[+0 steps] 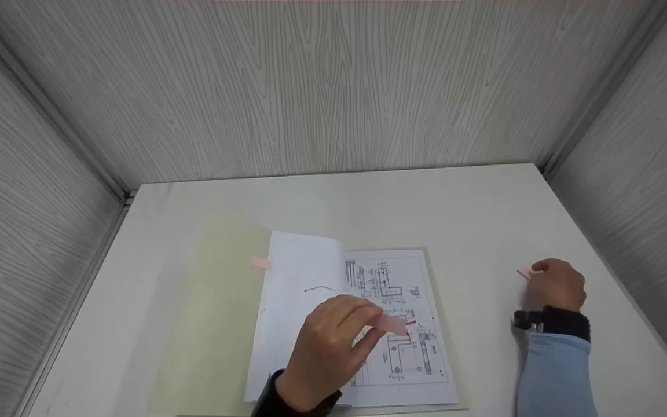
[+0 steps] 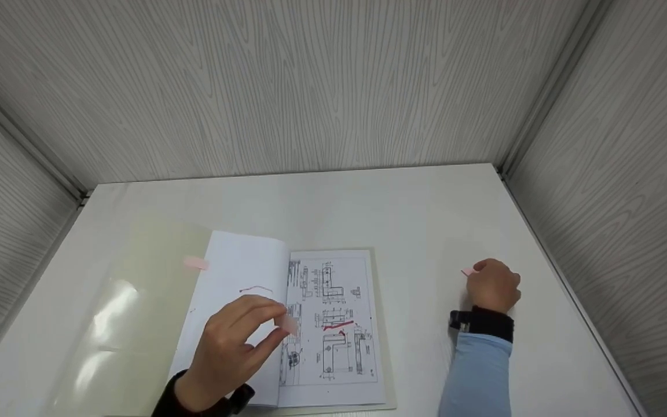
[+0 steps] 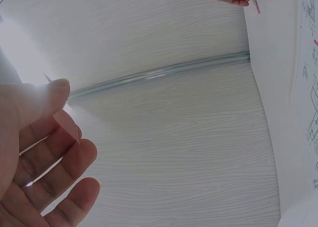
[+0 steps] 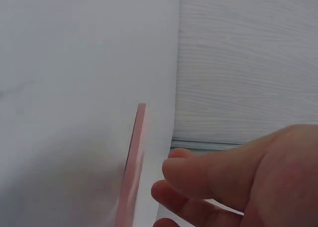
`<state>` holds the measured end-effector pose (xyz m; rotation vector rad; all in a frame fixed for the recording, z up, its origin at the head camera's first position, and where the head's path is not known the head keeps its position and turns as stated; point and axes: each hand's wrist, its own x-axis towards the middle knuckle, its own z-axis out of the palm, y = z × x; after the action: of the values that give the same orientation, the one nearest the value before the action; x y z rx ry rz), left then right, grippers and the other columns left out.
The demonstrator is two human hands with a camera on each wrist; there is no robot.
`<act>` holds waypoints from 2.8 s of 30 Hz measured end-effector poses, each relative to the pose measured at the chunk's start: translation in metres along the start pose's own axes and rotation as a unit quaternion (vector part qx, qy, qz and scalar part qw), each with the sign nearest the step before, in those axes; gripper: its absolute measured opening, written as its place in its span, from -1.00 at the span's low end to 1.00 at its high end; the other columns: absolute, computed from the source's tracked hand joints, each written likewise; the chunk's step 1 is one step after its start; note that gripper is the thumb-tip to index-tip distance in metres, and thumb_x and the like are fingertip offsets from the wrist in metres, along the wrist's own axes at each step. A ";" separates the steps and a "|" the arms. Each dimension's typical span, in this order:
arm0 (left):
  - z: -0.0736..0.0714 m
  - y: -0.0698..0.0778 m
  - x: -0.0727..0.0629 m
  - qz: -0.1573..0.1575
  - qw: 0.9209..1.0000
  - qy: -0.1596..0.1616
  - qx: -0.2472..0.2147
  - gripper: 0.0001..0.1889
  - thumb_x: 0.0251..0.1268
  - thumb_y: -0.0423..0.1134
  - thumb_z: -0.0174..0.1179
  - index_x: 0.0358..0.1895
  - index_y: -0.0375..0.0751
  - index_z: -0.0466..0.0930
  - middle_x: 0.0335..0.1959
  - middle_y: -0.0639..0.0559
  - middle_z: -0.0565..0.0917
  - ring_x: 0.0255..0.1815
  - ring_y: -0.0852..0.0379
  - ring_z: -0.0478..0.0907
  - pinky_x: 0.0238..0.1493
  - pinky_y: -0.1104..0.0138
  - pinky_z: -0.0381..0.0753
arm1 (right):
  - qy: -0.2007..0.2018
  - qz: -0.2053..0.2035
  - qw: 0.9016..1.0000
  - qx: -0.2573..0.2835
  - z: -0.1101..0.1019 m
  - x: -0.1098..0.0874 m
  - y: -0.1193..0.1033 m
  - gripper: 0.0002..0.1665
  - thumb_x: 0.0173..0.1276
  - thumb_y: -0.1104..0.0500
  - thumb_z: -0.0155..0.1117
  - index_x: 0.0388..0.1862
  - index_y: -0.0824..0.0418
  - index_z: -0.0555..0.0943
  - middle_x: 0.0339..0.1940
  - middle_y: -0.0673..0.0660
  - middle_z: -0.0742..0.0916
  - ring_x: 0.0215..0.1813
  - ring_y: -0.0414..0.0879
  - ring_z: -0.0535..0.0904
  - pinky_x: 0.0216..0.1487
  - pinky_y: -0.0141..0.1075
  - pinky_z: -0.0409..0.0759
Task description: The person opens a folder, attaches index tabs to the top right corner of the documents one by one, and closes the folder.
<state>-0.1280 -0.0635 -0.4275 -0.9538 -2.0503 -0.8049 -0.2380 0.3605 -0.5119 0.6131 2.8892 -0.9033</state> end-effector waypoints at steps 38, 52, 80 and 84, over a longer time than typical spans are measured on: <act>0.007 -0.006 -0.004 -0.061 0.990 -0.098 0.083 -0.84 0.18 -0.16 0.35 -0.25 -0.13 0.69 -0.39 0.10 0.66 -0.35 0.18 0.59 -0.25 0.37 0.58 | -0.099 -0.464 0.835 0.278 0.012 -0.161 -0.169 -0.70 0.44 0.37 0.02 0.07 0.21 0.56 -0.10 0.08 0.68 -0.29 -0.09 0.62 -0.32 -0.28 0.60; 0.008 -0.006 -0.003 -0.047 0.990 -0.093 0.091 -0.84 0.22 -0.18 0.33 -0.23 -0.17 0.72 -0.40 0.07 0.66 -0.33 0.16 0.60 -0.15 0.34 0.59 | -0.138 -0.466 0.842 0.233 0.042 -0.174 -0.182 -0.92 0.35 0.24 0.27 -0.20 0.12 0.62 -0.37 -0.09 0.69 -0.50 -0.18 0.55 -0.48 -0.34 0.57; 0.009 -0.003 -0.004 -0.051 0.991 -0.075 0.094 -0.80 0.15 -0.18 0.36 -0.19 -0.17 0.70 -0.33 0.06 0.65 -0.28 0.14 0.58 -0.09 0.29 0.56 | -0.170 -0.413 0.853 0.272 0.036 -0.148 -0.175 -0.89 0.30 0.36 0.27 -0.25 0.19 0.64 -0.31 0.04 0.70 -0.34 -0.06 0.63 -0.28 -0.29 0.65; 0.013 0.000 -0.005 -0.044 0.991 -0.082 0.091 -0.80 0.13 -0.15 0.38 -0.21 -0.15 0.70 -0.36 0.08 0.64 -0.32 0.15 0.56 -0.16 0.32 0.56 | -0.134 -0.379 0.878 0.261 0.038 -0.125 -0.167 -0.93 0.29 0.28 0.32 -0.29 0.12 0.64 -0.36 0.01 0.70 -0.38 -0.07 0.60 -0.32 -0.30 0.61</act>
<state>-0.1305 -0.0552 -0.4383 -0.8557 -2.2779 -0.5885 -0.1901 0.1700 -0.4330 -0.6732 2.5876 -1.7017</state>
